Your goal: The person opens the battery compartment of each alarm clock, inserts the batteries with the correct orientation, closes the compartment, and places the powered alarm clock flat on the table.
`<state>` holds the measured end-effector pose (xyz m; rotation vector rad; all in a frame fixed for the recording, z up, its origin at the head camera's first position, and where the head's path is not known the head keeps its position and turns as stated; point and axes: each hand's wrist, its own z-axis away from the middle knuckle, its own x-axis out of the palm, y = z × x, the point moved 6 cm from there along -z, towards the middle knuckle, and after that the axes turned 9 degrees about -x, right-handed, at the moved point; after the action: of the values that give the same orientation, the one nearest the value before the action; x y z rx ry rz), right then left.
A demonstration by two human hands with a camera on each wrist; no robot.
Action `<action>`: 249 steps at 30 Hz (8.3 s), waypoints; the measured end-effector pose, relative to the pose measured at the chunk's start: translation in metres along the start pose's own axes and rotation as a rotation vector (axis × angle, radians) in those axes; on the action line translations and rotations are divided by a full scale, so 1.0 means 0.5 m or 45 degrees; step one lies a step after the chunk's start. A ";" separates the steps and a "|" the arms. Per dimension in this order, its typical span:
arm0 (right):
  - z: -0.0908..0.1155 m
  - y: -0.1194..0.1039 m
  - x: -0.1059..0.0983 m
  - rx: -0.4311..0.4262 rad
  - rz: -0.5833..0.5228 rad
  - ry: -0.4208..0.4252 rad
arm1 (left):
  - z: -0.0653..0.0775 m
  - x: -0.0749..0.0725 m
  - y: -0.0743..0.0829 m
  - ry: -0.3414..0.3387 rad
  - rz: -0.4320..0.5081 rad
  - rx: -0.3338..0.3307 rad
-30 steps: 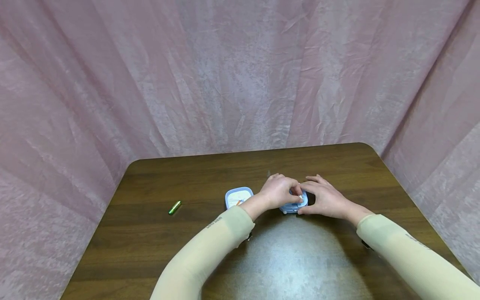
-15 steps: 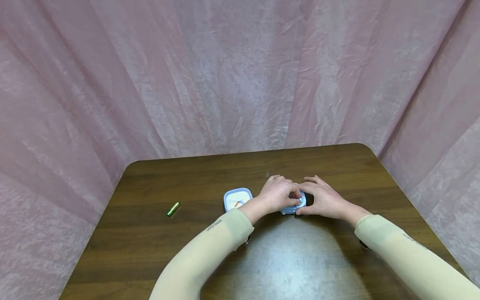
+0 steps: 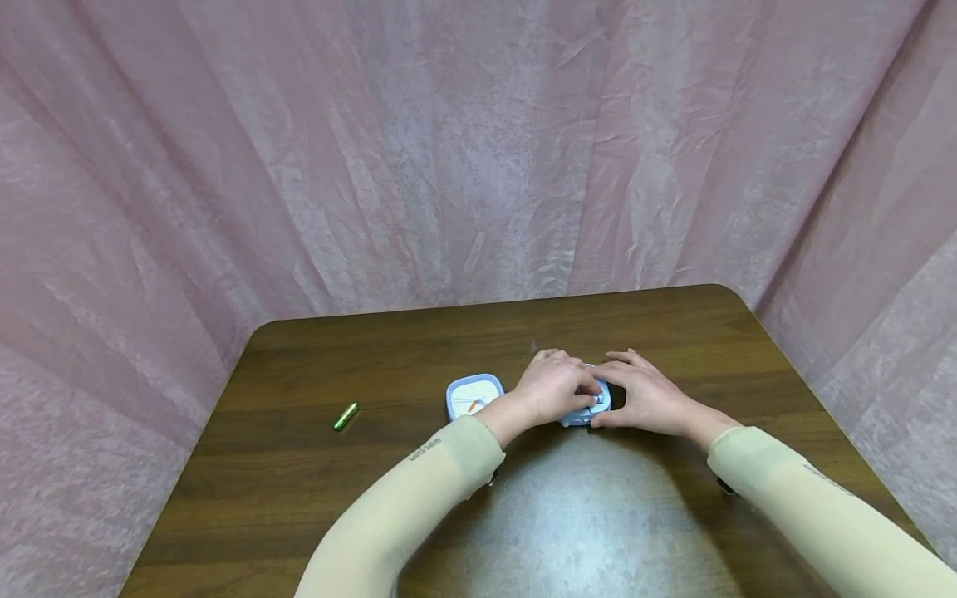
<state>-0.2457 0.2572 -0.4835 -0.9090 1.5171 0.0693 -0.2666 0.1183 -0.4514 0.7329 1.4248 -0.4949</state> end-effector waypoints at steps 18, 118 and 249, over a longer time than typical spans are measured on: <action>0.005 0.002 0.000 0.050 -0.001 -0.020 | 0.025 -0.016 -0.012 0.015 -0.107 0.237; 0.013 0.008 0.007 0.100 0.042 -0.033 | 0.046 0.017 -0.087 -0.106 -0.102 -0.191; 0.104 0.033 -0.097 -0.167 0.688 0.238 | 0.013 0.006 -0.059 -0.210 0.121 -0.399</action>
<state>-0.2184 0.3203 -0.4593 -0.5952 1.9185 0.4908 -0.2824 0.0936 -0.4591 0.4925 1.2691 -0.2441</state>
